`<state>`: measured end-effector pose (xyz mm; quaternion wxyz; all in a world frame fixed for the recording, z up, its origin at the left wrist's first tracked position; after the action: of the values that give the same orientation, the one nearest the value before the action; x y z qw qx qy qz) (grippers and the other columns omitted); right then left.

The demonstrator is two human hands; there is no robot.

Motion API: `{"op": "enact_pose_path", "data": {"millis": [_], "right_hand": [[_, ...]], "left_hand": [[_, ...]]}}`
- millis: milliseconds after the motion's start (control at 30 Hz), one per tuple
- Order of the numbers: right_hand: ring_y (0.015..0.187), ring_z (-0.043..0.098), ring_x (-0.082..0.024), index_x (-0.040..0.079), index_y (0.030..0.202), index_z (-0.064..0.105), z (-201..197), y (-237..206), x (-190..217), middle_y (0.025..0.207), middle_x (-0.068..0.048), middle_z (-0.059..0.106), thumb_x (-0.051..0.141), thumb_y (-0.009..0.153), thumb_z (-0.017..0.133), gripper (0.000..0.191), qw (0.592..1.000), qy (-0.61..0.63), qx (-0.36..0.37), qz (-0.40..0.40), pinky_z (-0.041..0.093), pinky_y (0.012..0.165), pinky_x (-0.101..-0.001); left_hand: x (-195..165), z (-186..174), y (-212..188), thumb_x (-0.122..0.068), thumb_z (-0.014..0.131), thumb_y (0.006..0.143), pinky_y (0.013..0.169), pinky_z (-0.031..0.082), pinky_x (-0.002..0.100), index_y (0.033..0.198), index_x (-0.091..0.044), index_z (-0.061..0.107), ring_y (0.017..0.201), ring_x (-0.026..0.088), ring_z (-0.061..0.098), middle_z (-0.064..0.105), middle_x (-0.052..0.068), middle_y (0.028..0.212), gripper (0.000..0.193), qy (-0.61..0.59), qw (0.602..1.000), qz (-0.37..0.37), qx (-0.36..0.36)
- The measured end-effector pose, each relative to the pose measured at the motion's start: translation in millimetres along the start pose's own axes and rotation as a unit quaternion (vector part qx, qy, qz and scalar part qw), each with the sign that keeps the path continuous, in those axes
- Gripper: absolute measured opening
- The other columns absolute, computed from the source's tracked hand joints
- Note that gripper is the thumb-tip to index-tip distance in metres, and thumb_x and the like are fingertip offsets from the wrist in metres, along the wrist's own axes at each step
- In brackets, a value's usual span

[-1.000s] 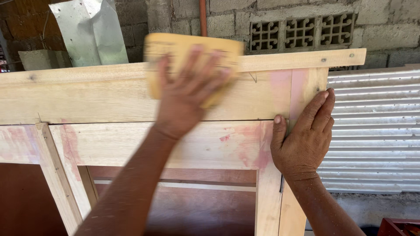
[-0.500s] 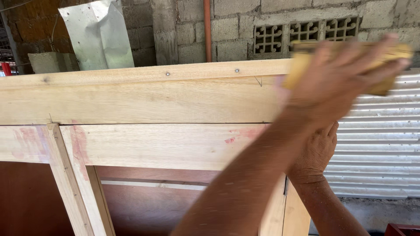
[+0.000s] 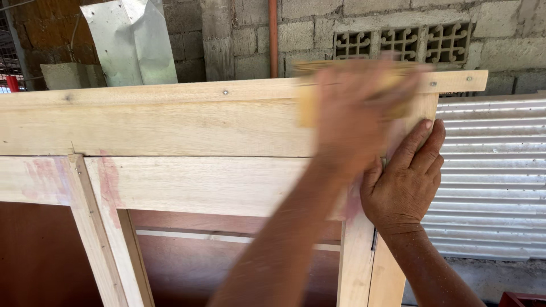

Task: The person sands a wooden cabinet frame using a sanding block, working along the top rail and edges, then sands the inner frame members and the interior shelf edges of the cabinet, moving around the piece to smooth different surfaces.

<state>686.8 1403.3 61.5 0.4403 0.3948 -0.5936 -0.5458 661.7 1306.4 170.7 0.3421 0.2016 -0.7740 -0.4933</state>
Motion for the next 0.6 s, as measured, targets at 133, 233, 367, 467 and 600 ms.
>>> {"op": "enact_pose_path", "data": {"millis": [133,233,367,467,600], "right_hand": [[0.127,0.048,-0.038,-0.001,0.160,0.020,24.6,-1.7,-11.9,0.148,-0.027,0.032,0.063,0.099,0.049,0.093,0.972,-0.083,0.206,0.071,0.046,0.099,-0.0499],[0.129,0.047,-0.042,-0.005,0.162,0.014,15.6,-2.6,-6.8,0.153,-0.032,0.025,0.062,0.103,0.047,0.096,0.993,-0.036,0.112,0.028,0.045,0.103,-0.0528],[0.134,0.045,-0.045,-0.009,0.165,0.007,1.6,-6.5,-0.3,0.166,-0.035,0.015,0.046,0.119,0.042,0.080,0.999,0.030,-0.001,-0.009,0.043,0.114,-0.0565],[0.134,0.046,-0.045,-0.009,0.168,0.005,1.2,-4.5,1.8,0.165,-0.036,0.014,0.044,0.119,0.042,0.081,0.999,0.030,0.007,-0.006,0.042,0.111,-0.0569],[0.130,0.046,-0.045,-0.007,0.169,0.005,1.3,-1.4,2.6,0.168,-0.039,0.012,0.041,0.115,0.042,0.080,0.999,0.012,0.044,0.016,0.042,0.105,-0.0569]], "left_hand": [[-66.3,5.5,33.2,-0.029,0.058,0.102,0.125,0.033,0.051,0.155,-0.051,0.038,0.143,0.019,0.051,0.044,-0.006,0.164,0.062,0.038,0.996,0.061,-0.059],[-27.4,6.9,18.4,-0.020,0.056,0.107,0.124,0.036,0.050,0.156,-0.051,0.039,0.145,0.021,0.049,0.045,-0.004,0.166,0.061,0.023,0.995,0.071,-0.071],[93.0,-11.7,-43.2,-0.032,0.062,0.106,0.121,0.027,0.062,0.148,-0.048,0.050,0.149,0.030,0.040,0.048,-0.006,0.158,0.046,-0.002,0.991,0.035,-0.128],[180.6,-32.4,-87.4,-0.027,0.062,0.107,0.130,0.015,0.061,0.146,-0.042,0.056,0.152,0.026,0.040,0.051,-0.008,0.158,0.042,-0.061,0.983,-0.013,-0.173],[172.1,-44.3,-88.1,-0.031,0.062,0.109,0.133,0.007,0.061,0.143,-0.040,0.060,0.158,0.023,0.037,0.051,-0.013,0.159,0.035,-0.023,0.954,-0.140,-0.265]]}}
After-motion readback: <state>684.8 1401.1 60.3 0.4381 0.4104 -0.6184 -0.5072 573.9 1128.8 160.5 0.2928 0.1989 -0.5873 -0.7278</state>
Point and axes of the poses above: each hand's wrist, its own y-axis towards the middle knuckle, its own z-axis out of the palm, x = y × z, the point moved 5 cm from there along y, towards the middle knuckle
